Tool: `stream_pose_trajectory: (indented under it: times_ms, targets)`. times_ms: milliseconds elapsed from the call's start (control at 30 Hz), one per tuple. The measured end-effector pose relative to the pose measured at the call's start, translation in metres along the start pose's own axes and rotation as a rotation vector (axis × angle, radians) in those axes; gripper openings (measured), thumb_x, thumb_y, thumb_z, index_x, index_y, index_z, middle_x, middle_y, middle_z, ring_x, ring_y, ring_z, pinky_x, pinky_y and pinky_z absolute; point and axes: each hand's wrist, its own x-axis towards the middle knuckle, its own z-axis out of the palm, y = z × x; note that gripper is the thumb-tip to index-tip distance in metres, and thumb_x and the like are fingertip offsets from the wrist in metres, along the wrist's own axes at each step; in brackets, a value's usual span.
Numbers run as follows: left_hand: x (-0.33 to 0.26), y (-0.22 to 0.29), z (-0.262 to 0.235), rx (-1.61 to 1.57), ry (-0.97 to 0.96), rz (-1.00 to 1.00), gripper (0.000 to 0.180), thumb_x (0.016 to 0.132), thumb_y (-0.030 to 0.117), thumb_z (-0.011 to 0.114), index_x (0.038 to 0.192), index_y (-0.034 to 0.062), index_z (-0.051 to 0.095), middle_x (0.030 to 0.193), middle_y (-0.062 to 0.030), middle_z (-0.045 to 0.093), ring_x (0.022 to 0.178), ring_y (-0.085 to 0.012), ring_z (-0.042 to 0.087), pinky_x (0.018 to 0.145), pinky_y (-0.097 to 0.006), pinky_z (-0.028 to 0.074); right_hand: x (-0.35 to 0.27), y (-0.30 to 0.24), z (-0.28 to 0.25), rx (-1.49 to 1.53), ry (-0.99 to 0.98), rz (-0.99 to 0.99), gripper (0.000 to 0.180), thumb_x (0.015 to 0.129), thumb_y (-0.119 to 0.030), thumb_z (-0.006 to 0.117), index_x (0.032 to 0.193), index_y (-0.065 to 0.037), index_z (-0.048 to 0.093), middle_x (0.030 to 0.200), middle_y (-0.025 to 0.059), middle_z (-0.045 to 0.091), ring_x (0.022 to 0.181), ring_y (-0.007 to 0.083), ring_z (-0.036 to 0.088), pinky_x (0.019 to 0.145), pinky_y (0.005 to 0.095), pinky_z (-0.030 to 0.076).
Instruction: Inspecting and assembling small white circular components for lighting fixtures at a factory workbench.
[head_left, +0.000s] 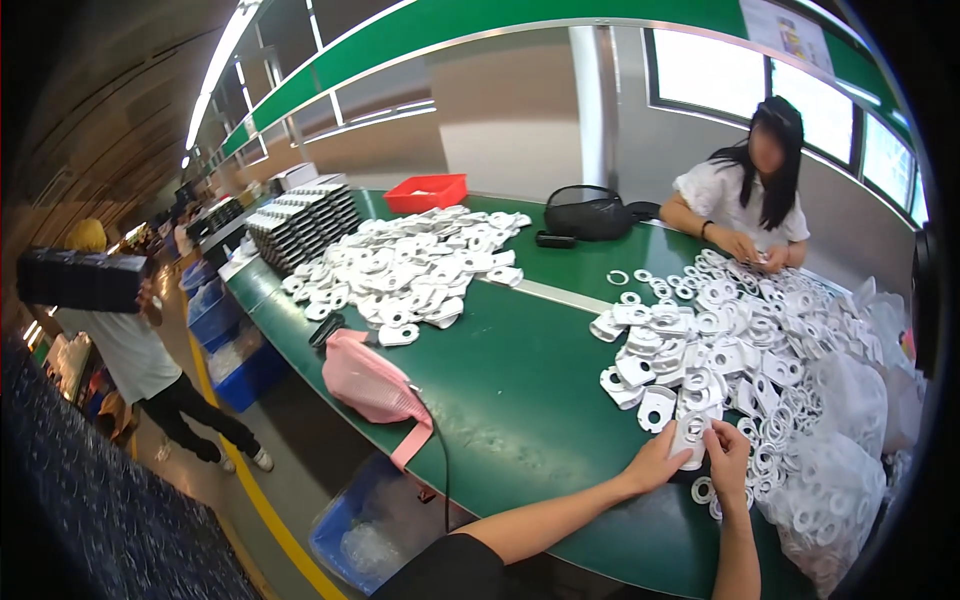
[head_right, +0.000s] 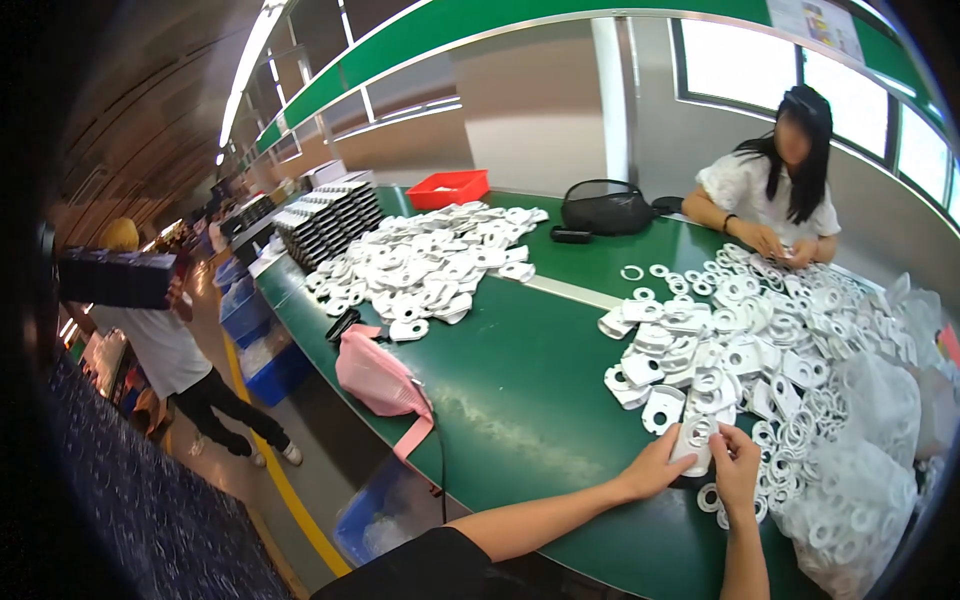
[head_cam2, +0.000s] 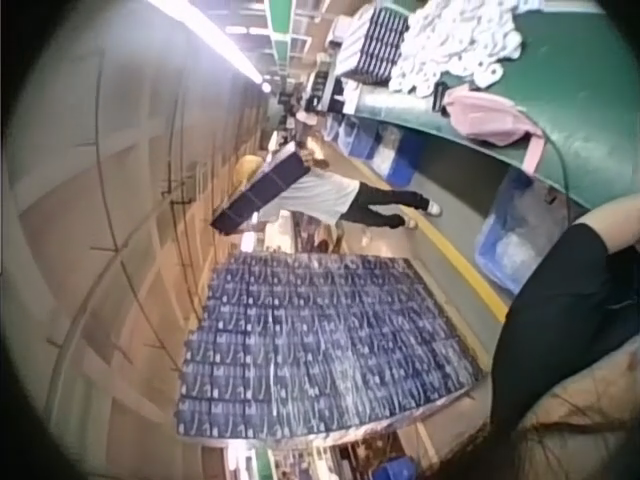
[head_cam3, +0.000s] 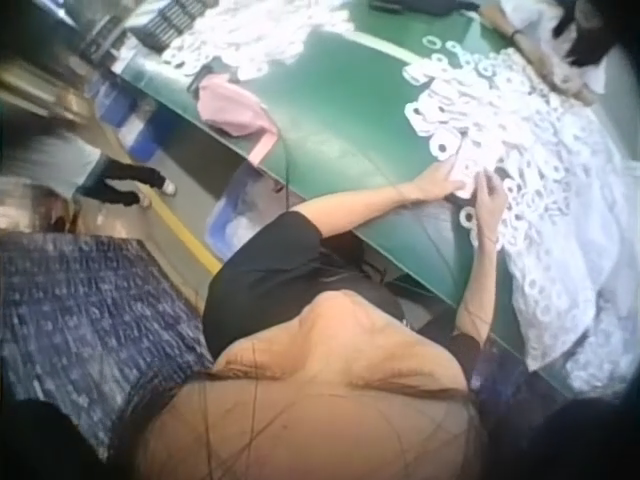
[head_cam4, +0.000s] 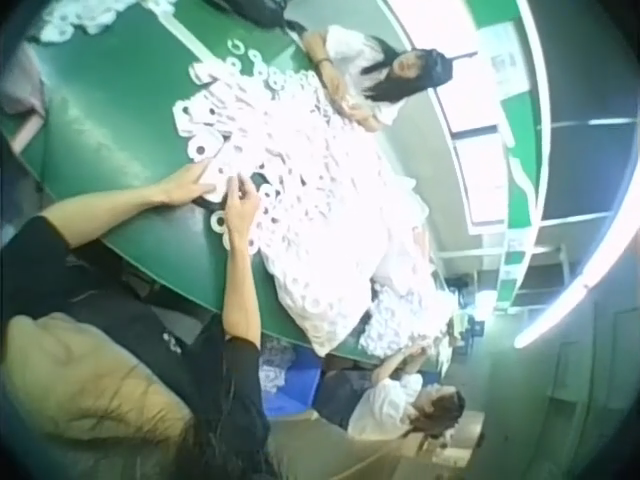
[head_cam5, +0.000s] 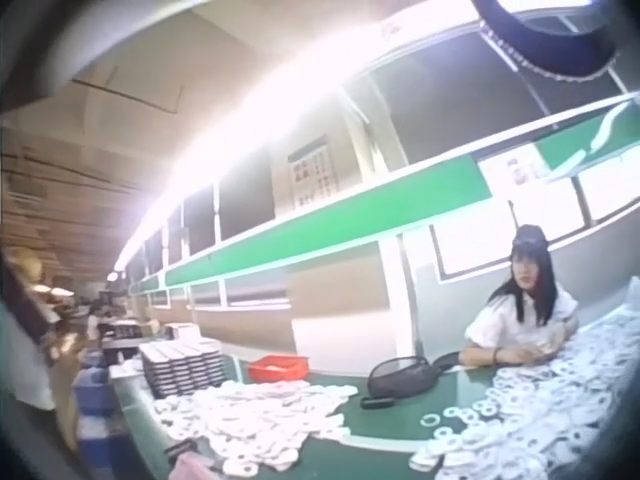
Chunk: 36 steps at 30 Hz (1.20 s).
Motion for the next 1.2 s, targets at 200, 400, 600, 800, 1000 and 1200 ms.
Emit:
stream_pose_trajectory:
  times_ms: [200, 400, 600, 800, 1000, 1200]
  targets:
    - [-0.012, 0.018, 0.000, 0.268, -0.082, 0.073, 0.039, 0.081, 0.022, 0.060, 0.109, 0.0012, 0.042, 0.094, -0.0209, 0.061, 0.087, -0.0367, 0.060, 0.075, -0.043, 0.046, -0.003, 0.000, -0.002, -0.166, 0.086, -0.018, 0.027, 0.085, -0.014, 0.060, 0.064, 0.000, 0.053, 0.051, -0.0034, 0.045, 0.048, 0.0027, 0.039, 0.042, 0.0214, 0.027]
    - [0.036, 0.041, -0.075, -0.185, 0.162, -0.299, 0.021, 0.083, 0.014, 0.057, 0.101, 0.0030, 0.055, 0.073, -0.0067, 0.060, 0.056, -0.0141, 0.058, 0.042, -0.025, 0.044, -0.007, -0.001, -0.008, -0.429, 0.220, -0.136, 0.027, 0.086, -0.020, 0.055, 0.067, 0.000, 0.055, 0.054, 0.0120, 0.051, 0.047, 0.0188, 0.046, 0.047, 0.0317, 0.034]
    - [0.074, 0.064, -0.296, -0.657, 0.736, -0.044, 0.044, 0.080, 0.042, 0.060, 0.104, 0.0059, 0.052, 0.100, -0.0096, 0.055, 0.087, -0.0198, 0.052, 0.069, -0.033, 0.046, -0.006, -0.019, 0.006, -0.450, 0.201, -0.186, 0.023, 0.083, -0.022, 0.059, 0.072, -0.002, 0.058, 0.063, 0.0144, 0.054, 0.055, 0.0310, 0.052, 0.051, 0.0368, 0.038]
    - [0.072, 0.042, -0.221, -0.026, 0.652, -0.137, 0.042, 0.079, 0.026, 0.062, 0.115, 0.0082, 0.050, 0.106, -0.0076, 0.055, 0.089, -0.0177, 0.054, 0.069, -0.032, 0.046, -0.003, -0.015, -0.003, -0.428, 0.278, -0.195, 0.016, 0.081, -0.019, 0.061, 0.076, -0.004, 0.061, 0.068, 0.0093, 0.057, 0.058, 0.0240, 0.055, 0.053, 0.0326, 0.041]
    - [0.073, 0.002, -0.103, 0.977, 0.205, 0.298, 0.029, 0.078, 0.023, 0.062, 0.100, 0.0038, 0.059, 0.101, -0.0150, 0.059, 0.098, -0.0333, 0.052, 0.081, -0.041, 0.043, 0.000, -0.018, -0.018, -0.508, 0.305, -0.250, 0.011, 0.078, -0.017, 0.063, 0.077, -0.006, 0.062, 0.069, 0.0065, 0.057, 0.057, 0.0200, 0.054, 0.053, 0.0313, 0.041]
    - [0.073, 0.019, -0.078, 1.291, 0.273, 0.069, 0.056, 0.074, 0.018, 0.066, 0.123, 0.0029, 0.043, 0.100, -0.0165, 0.056, 0.094, -0.0309, 0.051, 0.074, -0.043, 0.043, 0.002, -0.025, -0.026, -0.606, 0.031, -0.279, 0.012, 0.076, -0.019, 0.065, 0.079, -0.008, 0.063, 0.070, 0.0050, 0.059, 0.068, 0.0218, 0.057, 0.060, 0.0336, 0.044]
